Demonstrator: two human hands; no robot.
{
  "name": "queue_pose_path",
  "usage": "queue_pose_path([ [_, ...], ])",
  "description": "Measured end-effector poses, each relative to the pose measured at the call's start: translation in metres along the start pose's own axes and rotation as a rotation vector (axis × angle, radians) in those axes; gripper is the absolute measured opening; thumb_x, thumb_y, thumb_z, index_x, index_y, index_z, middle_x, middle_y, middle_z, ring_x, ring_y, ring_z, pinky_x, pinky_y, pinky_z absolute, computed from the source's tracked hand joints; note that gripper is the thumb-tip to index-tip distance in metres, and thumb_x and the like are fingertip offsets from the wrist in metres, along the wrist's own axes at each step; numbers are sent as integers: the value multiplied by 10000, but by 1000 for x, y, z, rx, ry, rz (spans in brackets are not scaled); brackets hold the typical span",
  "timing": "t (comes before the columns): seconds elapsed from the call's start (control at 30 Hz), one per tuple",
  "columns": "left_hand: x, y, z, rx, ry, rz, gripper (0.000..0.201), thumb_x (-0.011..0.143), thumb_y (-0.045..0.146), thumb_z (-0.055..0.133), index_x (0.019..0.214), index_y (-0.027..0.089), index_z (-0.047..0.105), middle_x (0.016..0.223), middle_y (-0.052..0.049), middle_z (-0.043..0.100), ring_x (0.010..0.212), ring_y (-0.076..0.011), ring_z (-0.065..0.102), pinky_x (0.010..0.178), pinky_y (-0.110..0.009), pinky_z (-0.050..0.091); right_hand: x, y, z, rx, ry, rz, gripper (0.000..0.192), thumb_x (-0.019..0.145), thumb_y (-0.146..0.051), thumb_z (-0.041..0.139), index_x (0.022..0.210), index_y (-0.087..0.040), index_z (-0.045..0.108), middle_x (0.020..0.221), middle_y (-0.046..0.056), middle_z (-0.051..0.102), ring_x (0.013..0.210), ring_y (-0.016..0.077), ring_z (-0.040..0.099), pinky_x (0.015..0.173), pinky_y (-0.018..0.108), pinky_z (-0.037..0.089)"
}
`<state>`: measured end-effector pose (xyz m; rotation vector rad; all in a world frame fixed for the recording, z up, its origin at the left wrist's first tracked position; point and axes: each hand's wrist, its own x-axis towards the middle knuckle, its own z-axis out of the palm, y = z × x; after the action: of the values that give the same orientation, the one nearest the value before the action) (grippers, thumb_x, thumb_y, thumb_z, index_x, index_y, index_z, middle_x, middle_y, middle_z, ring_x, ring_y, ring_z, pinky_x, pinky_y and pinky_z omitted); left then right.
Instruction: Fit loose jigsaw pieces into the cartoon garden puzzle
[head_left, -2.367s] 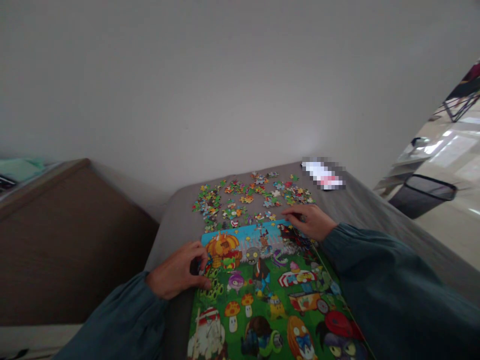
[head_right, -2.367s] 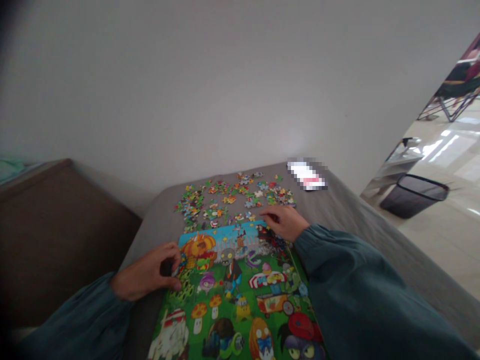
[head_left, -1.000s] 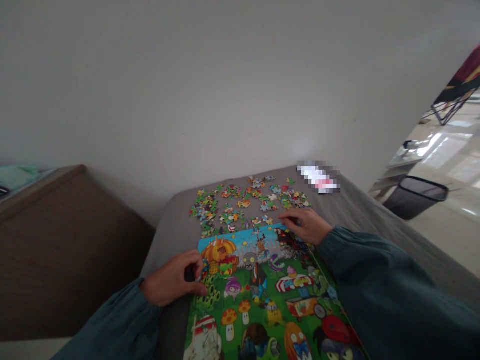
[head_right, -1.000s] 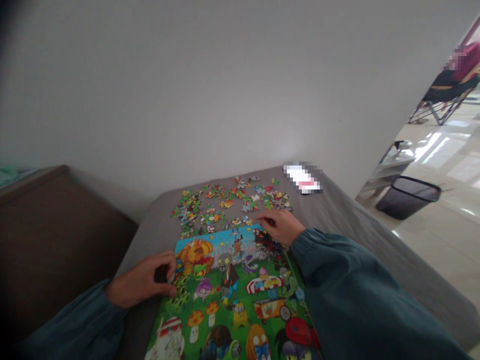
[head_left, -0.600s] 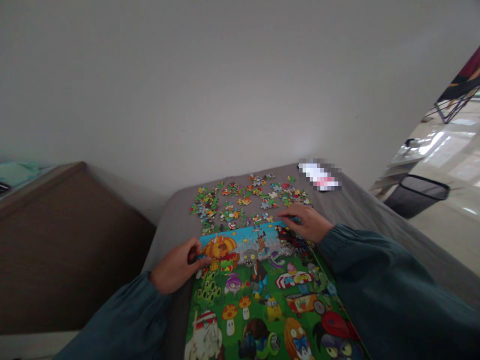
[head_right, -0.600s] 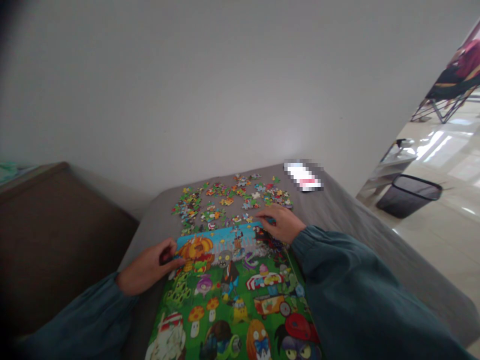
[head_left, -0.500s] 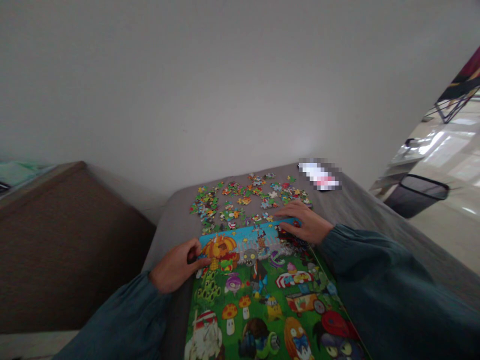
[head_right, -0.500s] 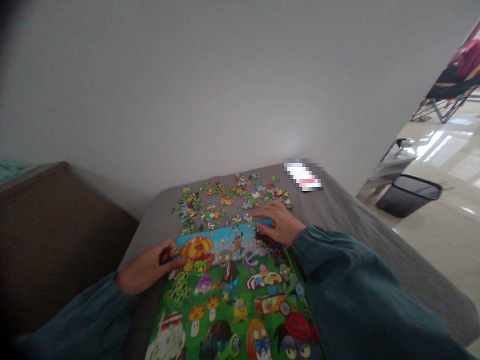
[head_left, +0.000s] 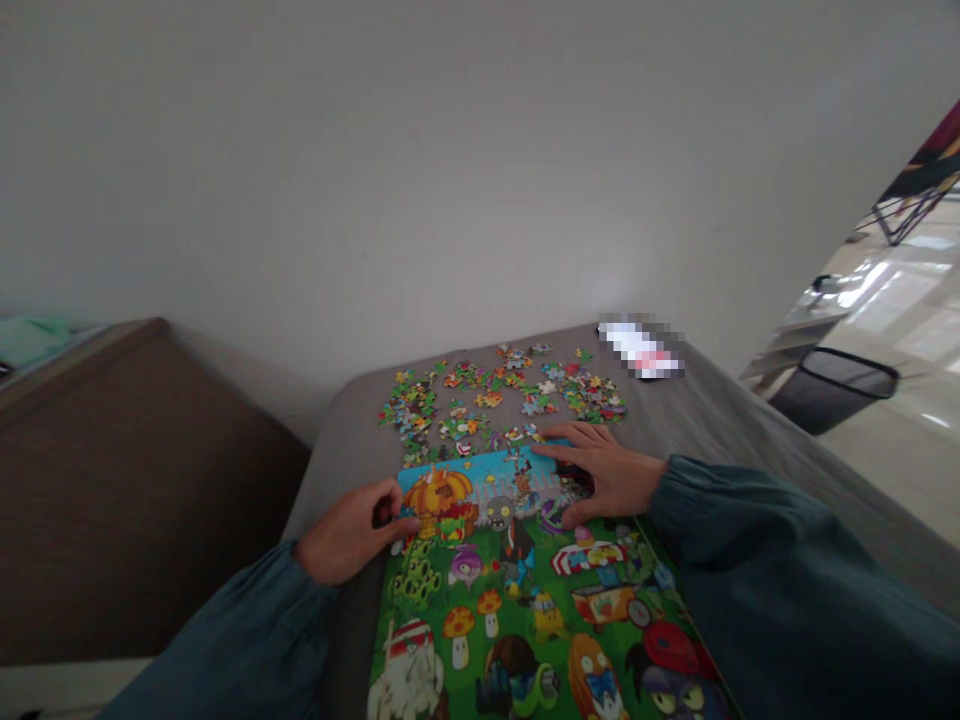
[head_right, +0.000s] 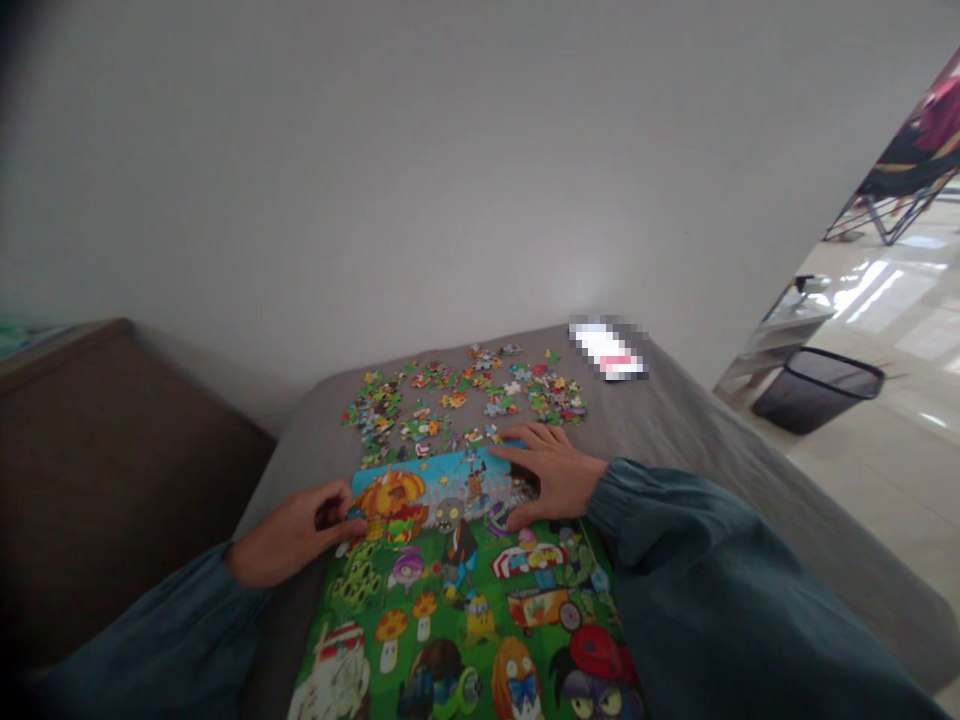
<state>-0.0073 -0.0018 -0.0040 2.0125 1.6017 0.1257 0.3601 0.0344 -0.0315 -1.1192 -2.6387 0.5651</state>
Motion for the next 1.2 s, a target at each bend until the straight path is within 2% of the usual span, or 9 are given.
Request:
queue_pose_path([
  [0.2,-2,9,-2,8,2,-29,393,708,544,602,698,212,391,608,75,402,606,-126,379,560,-239,284,-1,-2,-2,-2,6,-15,948,618,-738,647,1404,-262,416,1451,113,362,1316,352,291,1074,546,220],
  [0.5,1,1,-1,3,-6,3,433,717,587,600,672,210,393,603,71,403,592,-120,377,547,-233,285,0,-2,-3,25,-15,-1,962,607,-719,673,1416,-279,394,1461,106,346,1311,355,293,1074,552,216],
  [0.67,-1,3,-3,-44,10,18,420,721,580,604,669,211,410,594,71,408,578,-120,386,524,-227,297,0,-2,-4,29,4,-4,966,612,-701,681,1420,-262,386,1449,113,364,1304,343,311,1064,533,244],
  [0.77,5,9,-15,-100,97,43,387,775,586,532,731,207,472,628,57,454,585,-127,422,530,-233,341,1,-3,-7,35,46,-20,917,641,-685,670,1404,-248,411,1413,115,416,1282,325,343,1055,514,271],
  [0.9,32,16,-39,-36,297,85,385,814,557,463,891,191,551,718,15,554,631,-152,504,583,-262,414,3,-3,-10,27,154,-39,711,764,-617,604,1349,-232,480,1346,105,494,1254,296,370,1049,497,288],
  [0.97,54,17,-48,48,342,115,396,815,516,453,978,174,572,784,-18,597,684,-172,551,629,-284,451,3,-2,-11,13,217,-43,579,832,-529,568,1321,-225,506,1313,99,526,1229,277,391,1037,484,306],
  [1.07,87,20,-50,190,335,157,365,809,420,463,1018,158,608,906,-69,640,798,-201,593,733,-324,484,4,1,-11,-4,299,-52,434,876,-388,539,1275,-216,542,1253,87,571,1180,253,430,1017,463,331],
  [1.2,120,34,-38,268,321,232,335,824,405,503,1019,172,646,1046,-92,639,1002,-237,572,907,-373,441,6,5,-10,-9,391,-47,371,863,-281,544,1225,-207,575,1187,85,607,1126,237,465,998,449,355],
])
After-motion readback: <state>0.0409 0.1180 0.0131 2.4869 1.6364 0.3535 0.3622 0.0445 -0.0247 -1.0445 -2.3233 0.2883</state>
